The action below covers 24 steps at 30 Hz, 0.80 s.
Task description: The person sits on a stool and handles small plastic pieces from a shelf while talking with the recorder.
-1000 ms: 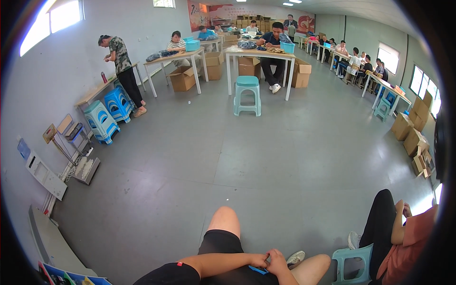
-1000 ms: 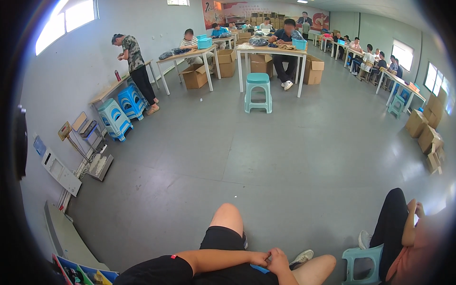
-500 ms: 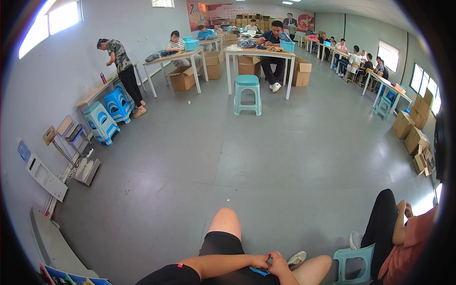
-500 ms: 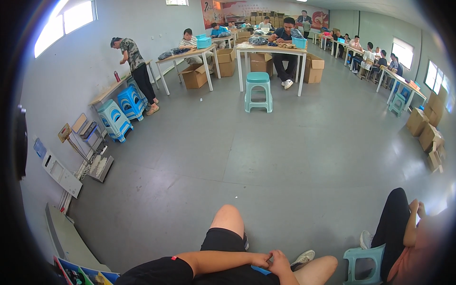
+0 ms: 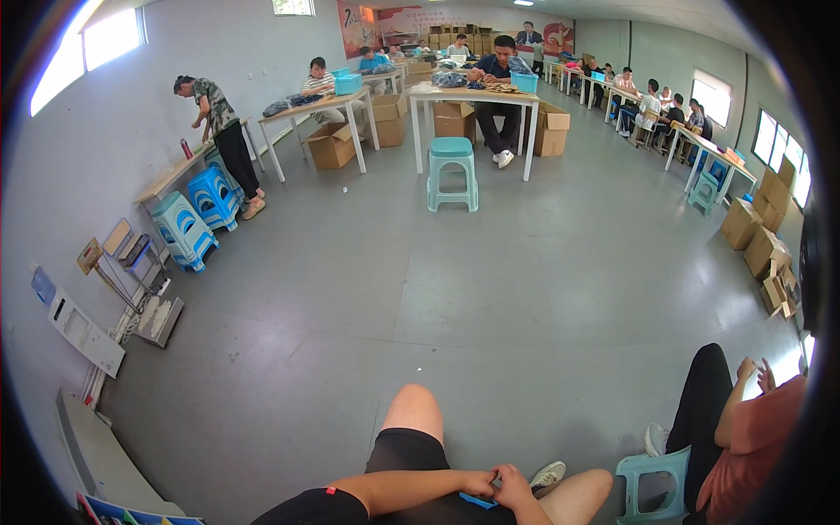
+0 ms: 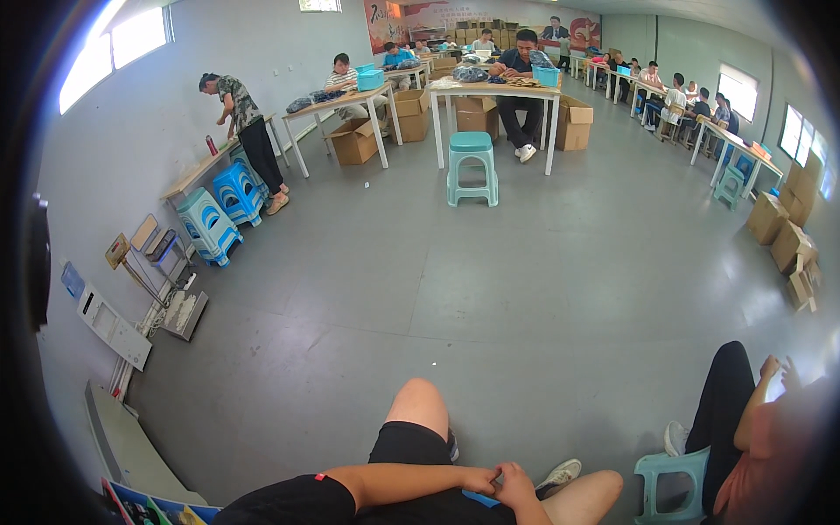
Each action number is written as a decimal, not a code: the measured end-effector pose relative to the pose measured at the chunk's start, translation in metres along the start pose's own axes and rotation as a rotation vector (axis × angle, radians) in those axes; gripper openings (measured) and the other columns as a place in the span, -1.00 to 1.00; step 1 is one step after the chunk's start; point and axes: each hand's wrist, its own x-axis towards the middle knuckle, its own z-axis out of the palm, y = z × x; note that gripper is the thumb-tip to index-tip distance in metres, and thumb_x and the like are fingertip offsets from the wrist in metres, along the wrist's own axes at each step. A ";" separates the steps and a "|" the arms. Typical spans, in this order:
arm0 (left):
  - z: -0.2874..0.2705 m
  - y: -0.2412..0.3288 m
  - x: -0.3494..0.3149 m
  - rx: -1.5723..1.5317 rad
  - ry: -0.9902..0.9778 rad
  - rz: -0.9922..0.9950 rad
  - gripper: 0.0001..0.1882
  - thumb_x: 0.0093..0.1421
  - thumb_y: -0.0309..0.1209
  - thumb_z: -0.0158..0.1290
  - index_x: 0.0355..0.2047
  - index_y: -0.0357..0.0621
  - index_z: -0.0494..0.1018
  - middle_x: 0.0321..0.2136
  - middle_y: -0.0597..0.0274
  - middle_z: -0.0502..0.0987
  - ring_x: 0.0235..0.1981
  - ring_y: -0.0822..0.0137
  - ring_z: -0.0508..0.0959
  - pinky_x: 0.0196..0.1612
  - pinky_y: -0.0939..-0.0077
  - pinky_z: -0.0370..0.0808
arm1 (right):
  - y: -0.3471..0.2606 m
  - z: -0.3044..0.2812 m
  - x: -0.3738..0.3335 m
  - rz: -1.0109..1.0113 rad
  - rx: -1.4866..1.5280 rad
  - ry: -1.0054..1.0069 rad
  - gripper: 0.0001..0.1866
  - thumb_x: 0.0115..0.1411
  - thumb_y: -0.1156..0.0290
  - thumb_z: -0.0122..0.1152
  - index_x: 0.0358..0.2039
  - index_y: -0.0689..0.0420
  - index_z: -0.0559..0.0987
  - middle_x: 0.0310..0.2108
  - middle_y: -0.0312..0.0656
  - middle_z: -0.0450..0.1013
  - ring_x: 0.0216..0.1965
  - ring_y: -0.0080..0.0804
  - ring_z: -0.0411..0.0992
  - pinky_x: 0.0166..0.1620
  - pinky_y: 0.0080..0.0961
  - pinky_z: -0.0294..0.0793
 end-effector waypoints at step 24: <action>0.003 -0.004 0.003 -0.099 0.015 0.008 -0.14 -0.17 -0.52 -0.10 0.08 -0.43 -0.34 -0.73 0.40 0.25 -0.75 0.55 0.23 -0.74 0.68 0.14 | -0.005 -0.004 0.000 0.063 0.043 -0.048 -0.67 -0.21 0.34 0.19 -0.36 0.12 0.43 -0.30 -0.05 0.34 -0.24 -0.08 0.34 -0.20 -0.31 0.36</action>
